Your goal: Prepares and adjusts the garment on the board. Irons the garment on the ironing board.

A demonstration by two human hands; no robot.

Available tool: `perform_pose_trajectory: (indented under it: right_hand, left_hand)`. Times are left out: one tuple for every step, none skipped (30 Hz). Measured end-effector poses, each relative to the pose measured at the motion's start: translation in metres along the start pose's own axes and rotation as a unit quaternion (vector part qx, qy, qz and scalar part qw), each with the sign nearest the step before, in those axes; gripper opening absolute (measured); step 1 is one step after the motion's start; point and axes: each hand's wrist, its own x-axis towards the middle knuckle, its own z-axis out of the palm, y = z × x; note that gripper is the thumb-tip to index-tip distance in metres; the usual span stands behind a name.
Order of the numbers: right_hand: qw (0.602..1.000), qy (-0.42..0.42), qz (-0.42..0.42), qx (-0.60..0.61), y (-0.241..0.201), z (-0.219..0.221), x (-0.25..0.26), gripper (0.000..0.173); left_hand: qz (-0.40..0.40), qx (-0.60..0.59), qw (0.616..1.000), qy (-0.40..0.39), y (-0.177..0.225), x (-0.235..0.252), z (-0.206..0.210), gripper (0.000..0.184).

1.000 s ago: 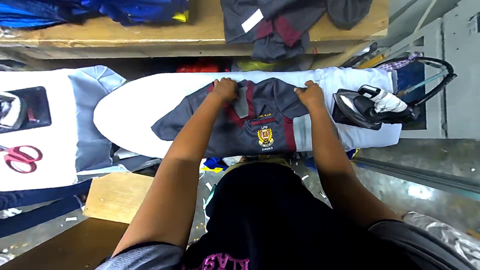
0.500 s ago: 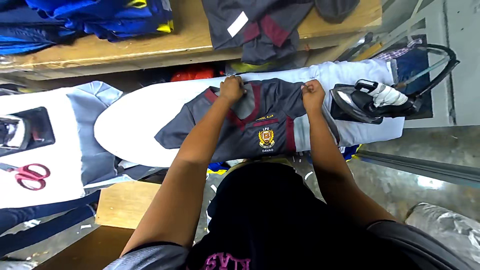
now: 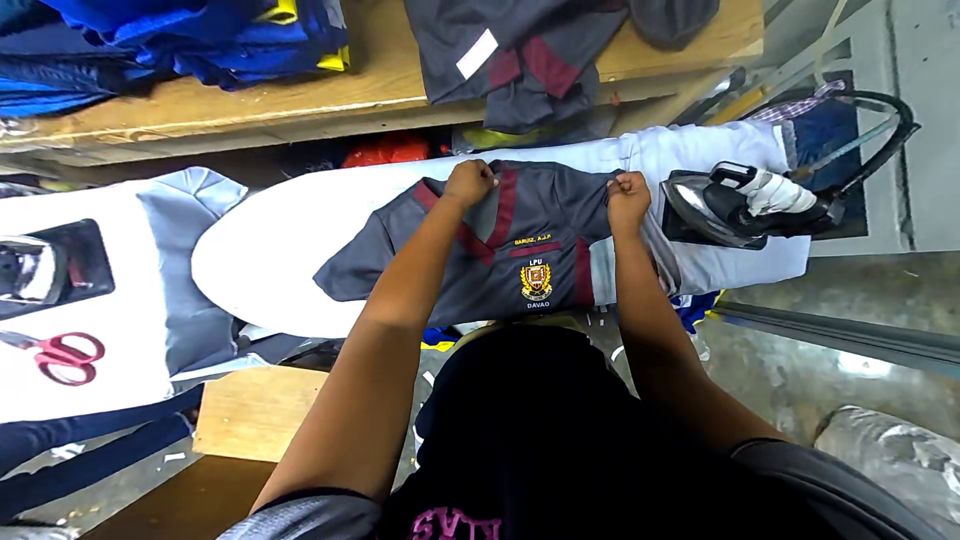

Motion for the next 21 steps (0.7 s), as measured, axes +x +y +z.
perform_pose_trajectory:
  right_hand:
    - [1.000, -0.002, 0.005, -0.010, -0.001, -0.001, -0.001, 0.020]
    - [1.000, -0.006, 0.011, -0.022, -0.002, -0.002, -0.002, 0.021]
    - [0.999, -0.013, 0.017, -0.034, -0.003, -0.004, -0.002, 0.022]
    - [0.999, -0.018, 0.022, -0.041, -0.003, -0.005, -0.002, 0.023]
    - [0.999, -0.021, 0.022, -0.040, -0.003, -0.005, -0.002, 0.024]
    - [0.999, -0.021, 0.021, -0.027, -0.002, -0.004, -0.002, 0.024]
    - [1.000, -0.018, 0.018, -0.008, -0.002, -0.004, -0.003, 0.025]
    - [1.000, -0.008, 0.011, 0.022, -0.004, -0.004, -0.004, 0.026]
    - [0.998, 0.009, -0.003, 0.058, -0.006, -0.003, -0.006, 0.025]
    - [0.994, 0.032, -0.026, 0.098, -0.009, -0.001, -0.008, 0.023]
    - [0.989, 0.052, -0.051, 0.131, -0.013, 0.000, -0.012, 0.020]
    - [0.983, 0.065, -0.070, 0.156, -0.019, 0.000, -0.016, 0.018]
    - [0.979, 0.074, -0.084, 0.170, -0.023, -0.001, -0.020, 0.016]
    - [0.978, 0.079, -0.089, 0.172, -0.026, -0.002, -0.023, 0.015]
    - [0.979, 0.079, -0.090, 0.164, -0.026, -0.002, -0.024, 0.015]
    - [0.983, 0.076, -0.086, 0.142, -0.022, -0.002, -0.023, 0.017]
    - [0.990, 0.061, -0.072, 0.106, -0.017, -0.003, -0.021, 0.021]
    - [0.996, 0.033, -0.046, 0.063, -0.013, -0.005, -0.018, 0.026]
    - [1.000, 0.001, -0.017, 0.026, -0.009, -0.009, -0.016, 0.031]
    - [1.000, -0.027, 0.007, -0.004, -0.008, -0.012, -0.014, 0.034]
    - [0.998, -0.047, 0.026, -0.024, -0.007, -0.016, -0.013, 0.037]
  left_hand:
    - [0.002, 0.029, 1.000, -0.009, -0.003, 0.000, -0.001, 0.037]
    - [0.003, 0.055, 0.998, -0.020, -0.004, -0.001, -0.002, 0.038]
    - [0.003, 0.074, 0.997, -0.032, -0.003, -0.004, -0.004, 0.038]
    - [0.007, 0.088, 0.995, -0.043, -0.001, -0.006, -0.007, 0.037]
    - [0.016, 0.098, 0.994, -0.052, 0.000, -0.007, -0.009, 0.035]
    - [0.029, 0.103, 0.992, -0.060, 0.002, -0.007, -0.010, 0.033]
    - [0.041, 0.104, 0.991, -0.068, 0.005, -0.006, -0.011, 0.032]
    - [0.053, 0.098, 0.991, -0.072, 0.008, -0.004, -0.009, 0.031]
    - [0.065, 0.090, 0.991, -0.073, 0.010, 0.000, -0.008, 0.031]
    - [0.077, 0.080, 0.991, -0.071, 0.011, 0.003, -0.005, 0.031]
    - [0.087, 0.067, 0.992, -0.062, 0.013, 0.006, -0.002, 0.030]
    - [0.092, 0.049, 0.993, -0.048, 0.015, 0.006, 0.000, 0.029]
    - [0.092, 0.026, 0.995, -0.033, 0.018, 0.006, 0.003, 0.028]
    - [0.082, -0.004, 0.996, -0.018, 0.020, 0.007, 0.006, 0.028]
    - [0.067, -0.036, 0.997, -0.006, 0.021, 0.007, 0.009, 0.029]
    - [0.053, -0.066, 0.996, 0.007, 0.021, 0.008, 0.011, 0.031]
    - [0.044, -0.090, 0.995, 0.021, 0.020, 0.007, 0.013, 0.032]
    - [0.040, -0.107, 0.993, 0.037, 0.018, 0.007, 0.012, 0.033]
    - [0.039, -0.113, 0.991, 0.056, 0.017, 0.005, 0.010, 0.034]
    - [0.040, -0.099, 0.992, 0.073, 0.015, 0.001, 0.005, 0.033]
    - [0.041, -0.063, 0.994, 0.081, 0.011, -0.004, -0.001, 0.032]
